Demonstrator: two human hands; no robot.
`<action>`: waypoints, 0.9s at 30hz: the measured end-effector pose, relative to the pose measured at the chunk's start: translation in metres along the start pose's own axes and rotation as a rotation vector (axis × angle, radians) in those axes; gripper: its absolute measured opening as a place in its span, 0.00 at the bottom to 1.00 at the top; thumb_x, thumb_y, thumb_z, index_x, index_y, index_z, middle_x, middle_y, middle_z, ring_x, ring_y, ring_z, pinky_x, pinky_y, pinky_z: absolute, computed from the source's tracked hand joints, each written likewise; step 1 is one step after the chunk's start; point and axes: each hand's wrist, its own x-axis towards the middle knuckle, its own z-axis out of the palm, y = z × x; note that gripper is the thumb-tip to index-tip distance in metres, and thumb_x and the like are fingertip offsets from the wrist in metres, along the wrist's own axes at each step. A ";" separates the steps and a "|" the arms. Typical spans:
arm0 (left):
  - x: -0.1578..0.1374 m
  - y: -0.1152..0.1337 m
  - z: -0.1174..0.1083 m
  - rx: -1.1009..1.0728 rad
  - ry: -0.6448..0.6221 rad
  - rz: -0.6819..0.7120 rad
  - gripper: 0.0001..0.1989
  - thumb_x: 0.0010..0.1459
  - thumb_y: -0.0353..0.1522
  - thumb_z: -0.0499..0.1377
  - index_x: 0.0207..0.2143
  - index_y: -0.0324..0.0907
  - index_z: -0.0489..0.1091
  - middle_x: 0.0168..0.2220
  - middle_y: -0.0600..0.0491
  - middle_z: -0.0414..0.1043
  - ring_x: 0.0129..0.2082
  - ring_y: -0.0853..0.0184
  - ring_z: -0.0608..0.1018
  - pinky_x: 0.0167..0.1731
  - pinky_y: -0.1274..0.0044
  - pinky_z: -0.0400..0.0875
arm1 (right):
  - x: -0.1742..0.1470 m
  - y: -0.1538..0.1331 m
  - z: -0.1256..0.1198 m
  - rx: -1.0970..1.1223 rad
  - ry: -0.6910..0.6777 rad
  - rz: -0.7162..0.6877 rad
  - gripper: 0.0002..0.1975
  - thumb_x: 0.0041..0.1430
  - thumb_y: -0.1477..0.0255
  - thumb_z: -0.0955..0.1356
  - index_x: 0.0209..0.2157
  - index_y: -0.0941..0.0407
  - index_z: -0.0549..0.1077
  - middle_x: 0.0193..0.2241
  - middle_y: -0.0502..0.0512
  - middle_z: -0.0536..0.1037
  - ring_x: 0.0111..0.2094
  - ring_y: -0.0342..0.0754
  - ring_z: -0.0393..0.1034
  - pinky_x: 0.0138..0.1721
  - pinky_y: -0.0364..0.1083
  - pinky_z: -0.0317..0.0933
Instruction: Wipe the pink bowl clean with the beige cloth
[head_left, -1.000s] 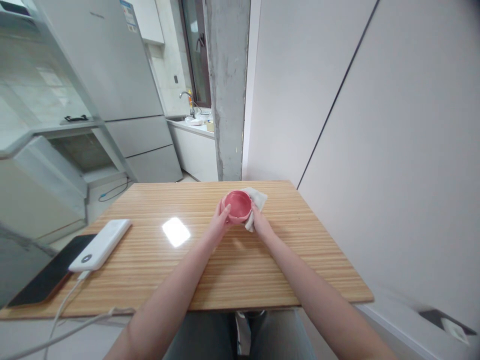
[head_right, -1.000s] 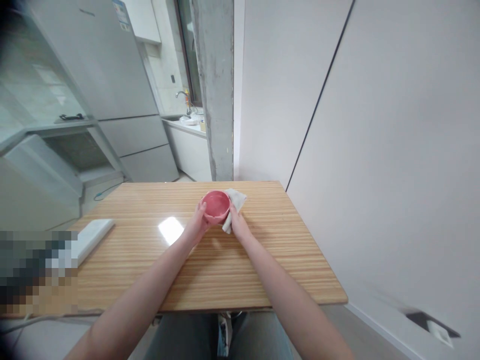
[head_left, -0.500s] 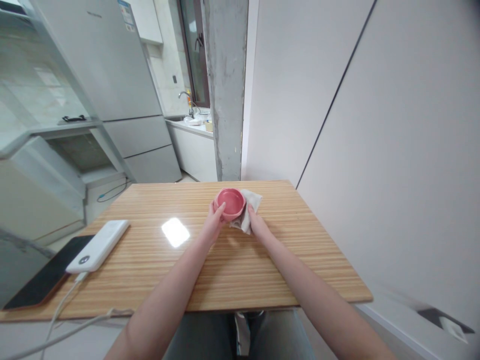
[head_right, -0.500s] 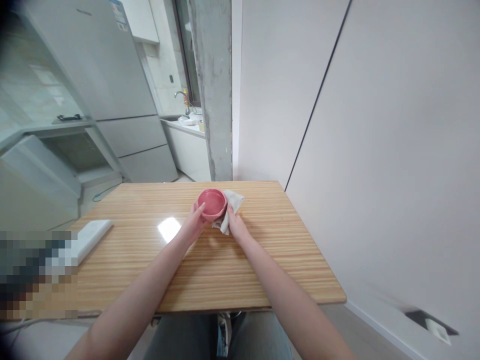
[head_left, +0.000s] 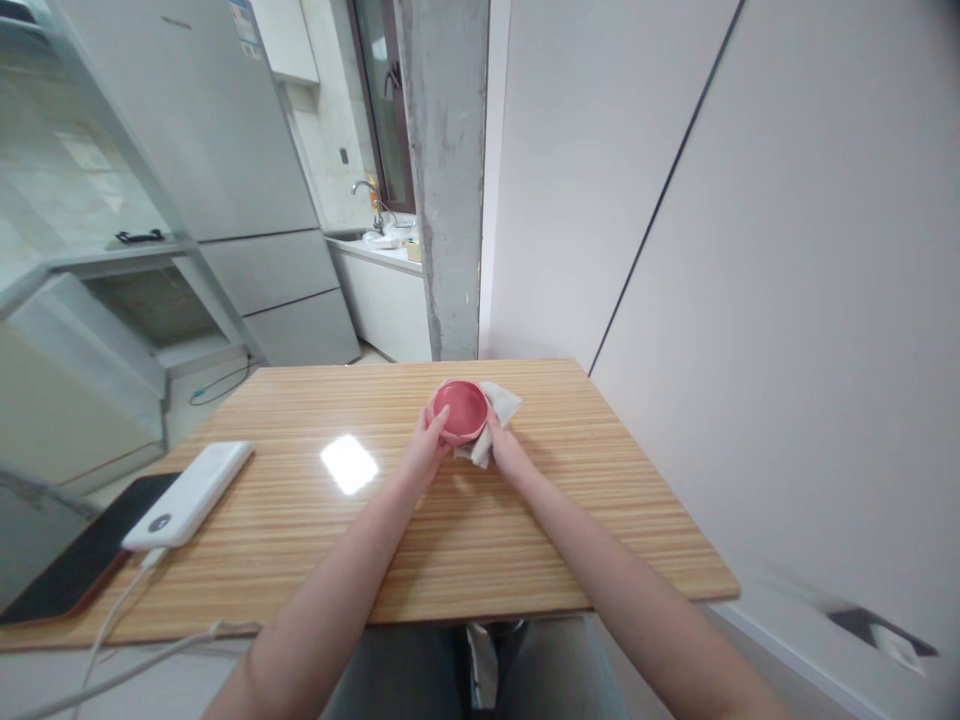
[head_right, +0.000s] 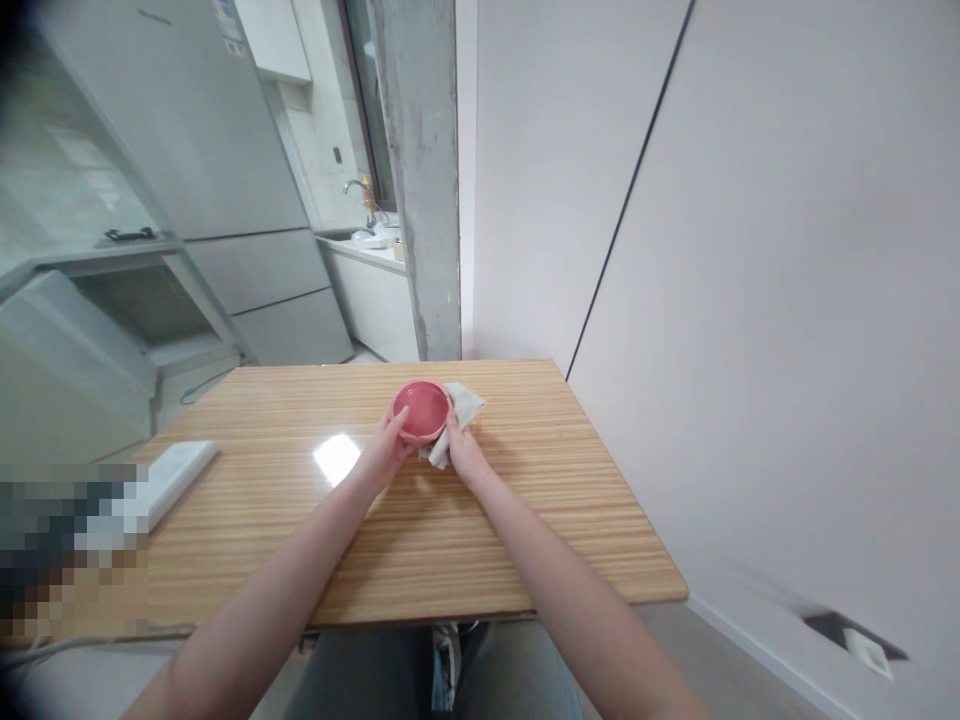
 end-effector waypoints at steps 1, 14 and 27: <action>0.000 0.001 0.000 0.026 -0.013 -0.004 0.24 0.52 0.41 0.62 0.50 0.47 0.64 0.53 0.49 0.67 0.48 0.62 0.73 0.40 0.73 0.75 | 0.001 0.000 -0.001 0.010 0.018 0.011 0.26 0.53 0.50 0.64 0.43 0.55 0.74 0.44 0.57 0.78 0.54 0.50 0.66 0.57 0.50 0.57; 0.000 0.001 -0.006 0.032 -0.019 -0.183 0.20 0.53 0.38 0.57 0.49 0.42 0.69 0.50 0.46 0.71 0.51 0.55 0.72 0.38 0.71 0.74 | 0.006 -0.019 -0.015 0.168 -0.040 0.223 0.25 0.59 0.53 0.58 0.41 0.57 0.75 0.44 0.58 0.78 0.49 0.51 0.71 0.51 0.49 0.64; -0.007 -0.004 0.000 0.190 -0.075 -0.114 0.32 0.45 0.35 0.67 0.53 0.46 0.64 0.51 0.47 0.70 0.46 0.61 0.74 0.38 0.76 0.72 | 0.007 -0.018 -0.011 0.365 -0.023 0.341 0.12 0.59 0.65 0.62 0.34 0.56 0.74 0.31 0.54 0.81 0.36 0.47 0.76 0.39 0.44 0.70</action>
